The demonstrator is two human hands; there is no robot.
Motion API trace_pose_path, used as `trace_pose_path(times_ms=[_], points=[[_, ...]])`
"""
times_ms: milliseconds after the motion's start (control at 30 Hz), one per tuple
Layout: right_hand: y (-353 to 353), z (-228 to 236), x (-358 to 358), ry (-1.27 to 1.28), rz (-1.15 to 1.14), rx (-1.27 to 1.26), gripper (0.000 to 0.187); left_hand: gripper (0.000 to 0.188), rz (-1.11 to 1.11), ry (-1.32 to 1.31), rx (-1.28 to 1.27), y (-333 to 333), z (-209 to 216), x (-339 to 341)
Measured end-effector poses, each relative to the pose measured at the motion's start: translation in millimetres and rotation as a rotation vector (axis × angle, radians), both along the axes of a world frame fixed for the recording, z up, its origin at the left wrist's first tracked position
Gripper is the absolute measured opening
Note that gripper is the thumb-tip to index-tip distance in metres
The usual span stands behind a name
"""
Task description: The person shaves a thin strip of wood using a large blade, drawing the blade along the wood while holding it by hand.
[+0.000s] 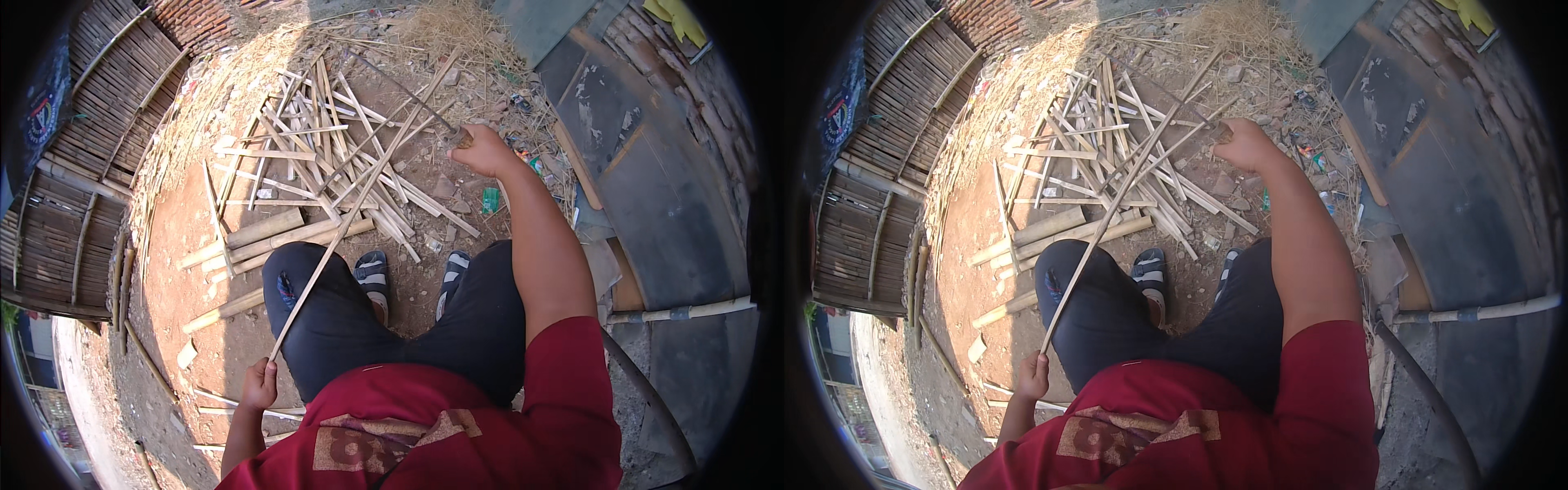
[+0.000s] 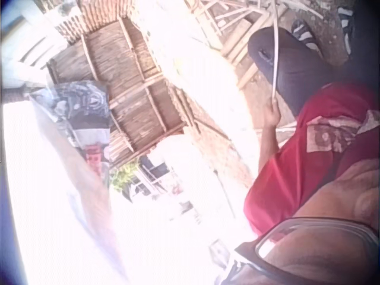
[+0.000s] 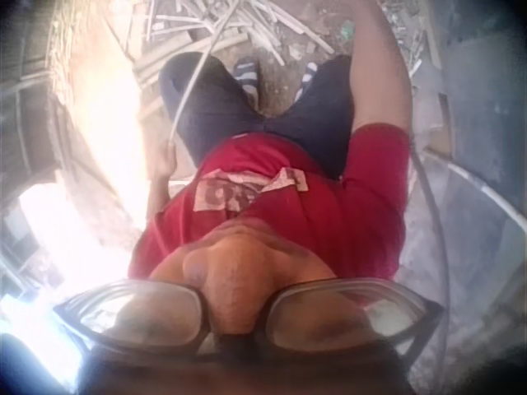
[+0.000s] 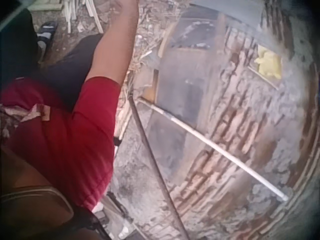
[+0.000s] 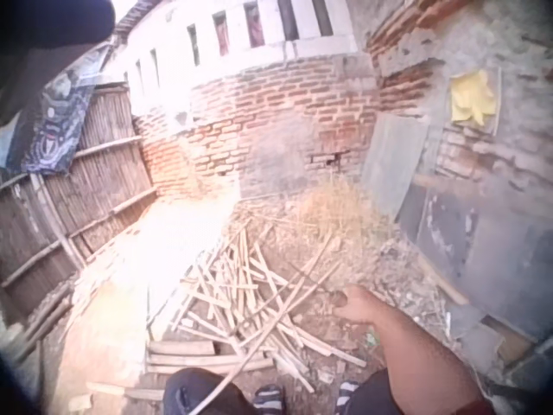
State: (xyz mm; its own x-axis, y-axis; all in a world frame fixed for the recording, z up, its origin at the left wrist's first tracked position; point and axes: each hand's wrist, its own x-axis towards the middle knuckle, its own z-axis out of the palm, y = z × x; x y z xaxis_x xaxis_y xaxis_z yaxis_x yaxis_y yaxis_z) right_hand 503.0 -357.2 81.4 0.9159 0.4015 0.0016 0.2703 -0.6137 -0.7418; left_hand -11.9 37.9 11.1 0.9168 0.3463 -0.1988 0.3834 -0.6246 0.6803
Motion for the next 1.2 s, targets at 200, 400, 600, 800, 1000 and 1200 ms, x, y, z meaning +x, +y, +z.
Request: trace_pose_path(times_ms=[200, 400, 600, 800, 1000, 1200], points=[[25, 19, -38, -0.185, 0.279, -0.151, 0.041, 0.05, 0.03, -0.028, -0.018, 2, 2, -3], [20, -5, -28, -0.062, 0.294, -0.058, 0.037, 0.05, 0.047, -0.004, 0.041, -11, 6, 14], [-2, -6, -10, -0.128, 0.077, 0.066, 0.033, 0.049, 0.071, 0.019, -0.146, 8, -7, -1], [40, 41, -61, -0.199, 0.454, -0.305, 0.034, 0.05, 0.09, 0.135, -0.319, 14, -1, 0], [19, 8, -26, -0.119, 0.188, -0.162, 0.035, 0.054, 0.066, 0.182, -0.401, 10, 11, -1], [55, 38, -62, -0.249, 0.412, -0.346, 0.032, 0.052, 0.1, 0.096, -0.318, 15, -10, 2]])
